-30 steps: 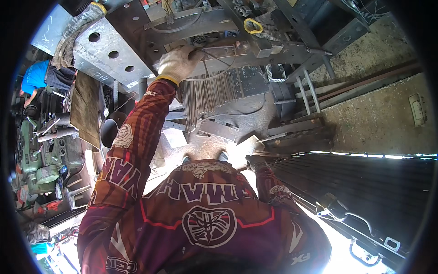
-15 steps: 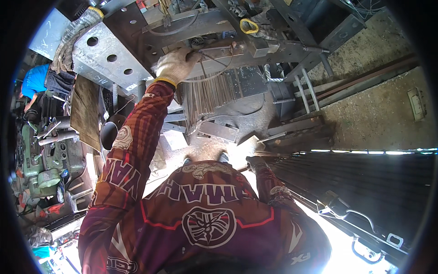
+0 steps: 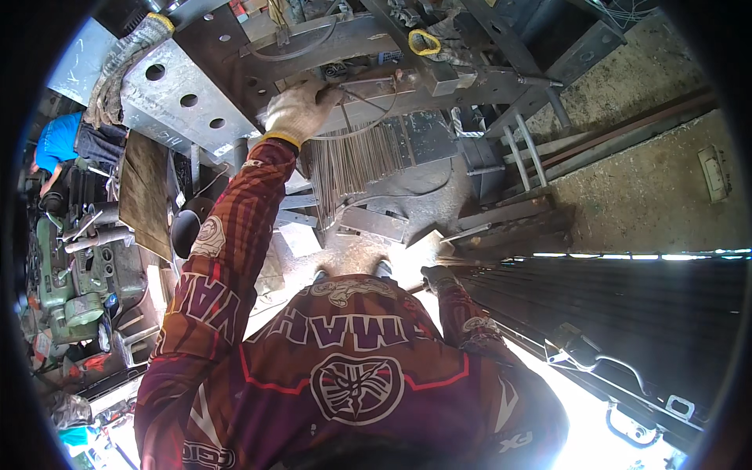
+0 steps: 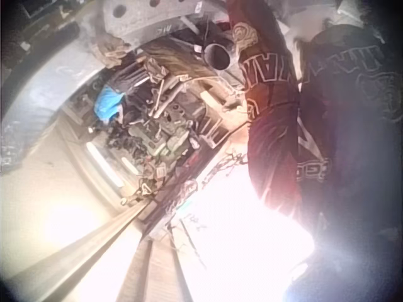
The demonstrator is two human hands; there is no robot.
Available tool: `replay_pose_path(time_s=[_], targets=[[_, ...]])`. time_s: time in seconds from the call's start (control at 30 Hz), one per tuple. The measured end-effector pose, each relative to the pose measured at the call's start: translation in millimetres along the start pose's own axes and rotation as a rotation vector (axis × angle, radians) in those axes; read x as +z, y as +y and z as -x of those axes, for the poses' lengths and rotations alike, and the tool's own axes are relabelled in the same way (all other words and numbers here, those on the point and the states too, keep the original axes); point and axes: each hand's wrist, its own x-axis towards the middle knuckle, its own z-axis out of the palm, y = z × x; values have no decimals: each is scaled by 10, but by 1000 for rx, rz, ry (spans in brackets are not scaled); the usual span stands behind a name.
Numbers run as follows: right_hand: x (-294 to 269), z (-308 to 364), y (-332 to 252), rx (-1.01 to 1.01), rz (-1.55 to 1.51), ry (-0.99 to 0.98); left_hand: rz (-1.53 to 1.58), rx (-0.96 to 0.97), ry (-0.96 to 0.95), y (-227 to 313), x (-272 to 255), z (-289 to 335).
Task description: The person picks up a bundle of metal rods from a machine, carries them to a workbench, and ties the bundle together with a white strap by hand.
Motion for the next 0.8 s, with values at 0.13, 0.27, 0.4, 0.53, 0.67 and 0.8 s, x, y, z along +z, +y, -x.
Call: replay_pose_path(time_s=[0.13,0.27,0.4,0.53,0.67,0.8], targets=[[28,46,-62,26,-1,2,-2,-13,-47,15,-13,3],[57,68,-99,27,9,-15,-6,-4,-8,-20,9,4],[99,61,-106,49,1,-10,5,10,23,-80,45,6],[-20,-39,-62,26,68,1,38,19,8,1,22,-5],[78,45,-167,3,178,-15,1,-10,-6,-27,-27,67],[7,-56,-120,40,-40,-33,10,-7,-5,58,-92,27]])
